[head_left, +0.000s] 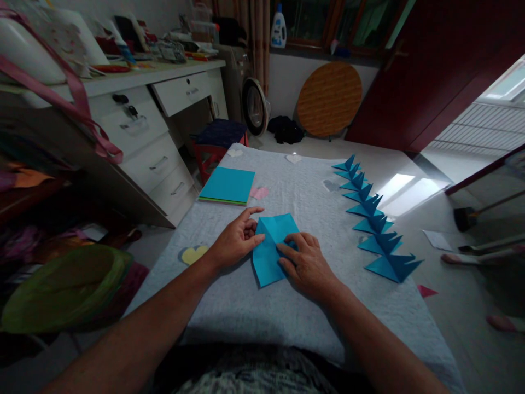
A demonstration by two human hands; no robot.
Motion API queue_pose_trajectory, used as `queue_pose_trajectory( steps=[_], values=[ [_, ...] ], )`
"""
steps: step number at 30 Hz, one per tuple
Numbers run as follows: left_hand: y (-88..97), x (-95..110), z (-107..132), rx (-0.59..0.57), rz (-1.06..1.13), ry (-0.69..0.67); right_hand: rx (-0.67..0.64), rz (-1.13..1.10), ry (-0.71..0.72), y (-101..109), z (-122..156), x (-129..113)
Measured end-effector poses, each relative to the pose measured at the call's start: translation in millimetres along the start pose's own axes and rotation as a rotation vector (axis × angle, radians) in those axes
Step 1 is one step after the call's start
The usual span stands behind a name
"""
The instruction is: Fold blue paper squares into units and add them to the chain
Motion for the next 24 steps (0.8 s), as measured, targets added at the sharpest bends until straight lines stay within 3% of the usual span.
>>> queue_pose_trajectory(
  steps=[11,18,24],
  values=[
    [-11.2,0.6,3.3,-0.12,-0.029,-0.06,-0.004,-0.033,-0.002,7.9,2.7,3.4],
    [-8.9,0.0,2.4,-0.072,-0.162,-0.049,0.145,0.024,-0.268,26.6,16.1,39.8],
    [-5.3,-2.4,-0.2,0.011,-0.156,-0.025,0.079,-0.124,-0.399,27.2,21.7,46.5]
  ],
)
Point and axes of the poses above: each hand's wrist, its own z-axis away from the middle knuckle, its own y-axis out of the back of the hand, x = y × z, the point moved 5 cm from there along -z, towards the middle knuckle, and after that the axes turned 6 degrees about -z, right-handed, at the moved point
